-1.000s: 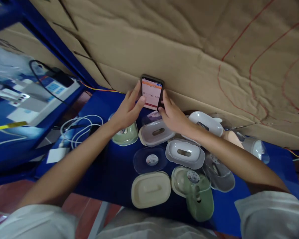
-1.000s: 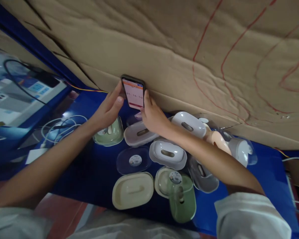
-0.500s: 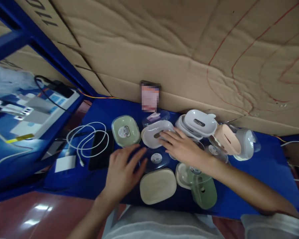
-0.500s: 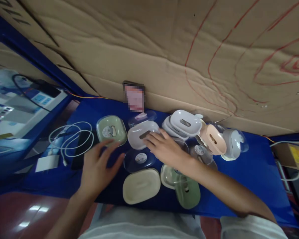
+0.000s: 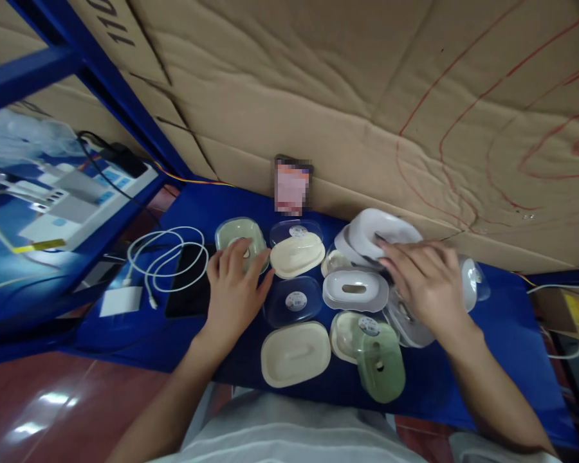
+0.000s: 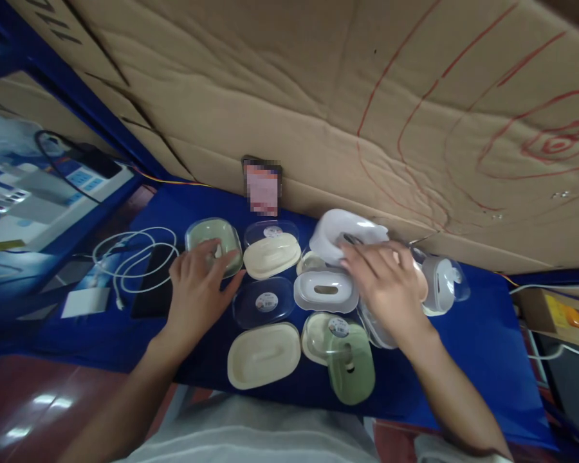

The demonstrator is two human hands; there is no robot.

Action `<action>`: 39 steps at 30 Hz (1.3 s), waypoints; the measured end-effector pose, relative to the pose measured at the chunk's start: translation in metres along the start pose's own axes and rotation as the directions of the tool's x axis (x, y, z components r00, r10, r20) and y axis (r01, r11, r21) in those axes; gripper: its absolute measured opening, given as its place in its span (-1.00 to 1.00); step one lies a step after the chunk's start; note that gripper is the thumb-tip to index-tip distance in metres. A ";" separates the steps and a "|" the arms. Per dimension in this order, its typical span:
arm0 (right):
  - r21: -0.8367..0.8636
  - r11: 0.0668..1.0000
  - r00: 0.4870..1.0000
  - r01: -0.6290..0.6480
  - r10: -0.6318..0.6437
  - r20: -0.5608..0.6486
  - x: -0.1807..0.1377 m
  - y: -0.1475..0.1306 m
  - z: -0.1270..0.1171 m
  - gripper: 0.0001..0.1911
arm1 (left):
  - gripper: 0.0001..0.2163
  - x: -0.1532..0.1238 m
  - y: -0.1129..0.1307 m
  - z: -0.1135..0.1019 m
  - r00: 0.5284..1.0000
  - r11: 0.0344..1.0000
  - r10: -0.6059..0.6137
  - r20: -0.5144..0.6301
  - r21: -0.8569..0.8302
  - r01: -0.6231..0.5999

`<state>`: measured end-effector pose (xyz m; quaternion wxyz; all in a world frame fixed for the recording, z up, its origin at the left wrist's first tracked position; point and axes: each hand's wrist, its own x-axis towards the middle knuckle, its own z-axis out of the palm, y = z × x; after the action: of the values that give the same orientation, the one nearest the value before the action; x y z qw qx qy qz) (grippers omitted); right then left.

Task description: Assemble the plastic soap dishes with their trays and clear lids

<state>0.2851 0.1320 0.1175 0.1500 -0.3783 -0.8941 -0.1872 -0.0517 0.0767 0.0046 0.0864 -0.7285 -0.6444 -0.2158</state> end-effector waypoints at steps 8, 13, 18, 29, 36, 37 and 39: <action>0.021 0.997 0.997 -0.073 0.072 0.027 -0.029 0.025 0.026 -0.64 | -0.80 0.039 0.037 0.004 0.904 0.949 0.307 0.298 -0.029 -0.313; 0.162 0.983 0.996 -0.085 0.080 0.036 -0.026 0.021 0.025 -0.69 | -0.82 0.053 0.053 0.016 0.881 0.969 0.226 0.416 -0.005 -0.246; 0.262 0.961 0.996 -0.087 0.080 0.038 -0.025 0.018 0.029 -0.67 | -0.79 0.048 0.048 0.016 0.889 0.966 0.252 0.381 -0.047 -0.254; 0.430 0.889 0.987 0.157 -0.150 -0.050 -0.019 -0.024 0.024 -0.61 | -0.87 0.006 0.071 -0.033 0.986 0.824 0.166 -0.034 -0.545 -0.158; 0.569 0.817 0.995 0.091 -0.055 -0.080 -0.039 -0.017 -0.003 -0.77 | -0.80 0.007 0.048 -0.037 0.988 0.871 0.004 -0.153 -0.485 -0.079; 0.567 0.821 0.997 0.058 -0.022 -0.070 -0.046 -0.010 -0.006 -0.77 | -0.78 0.010 0.040 -0.033 0.984 0.901 -0.077 -0.159 -0.434 0.000; 0.549 0.836 0.998 -0.009 0.041 -0.046 -0.059 0.004 -0.010 -0.77 | -0.64 0.014 0.025 -0.022 0.964 0.932 -0.224 -0.146 -0.321 0.168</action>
<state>0.3291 0.0935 0.1026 0.2792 -0.3258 -0.9007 0.0679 -0.0304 0.0766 0.0340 0.0085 -0.6422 -0.6625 -0.3853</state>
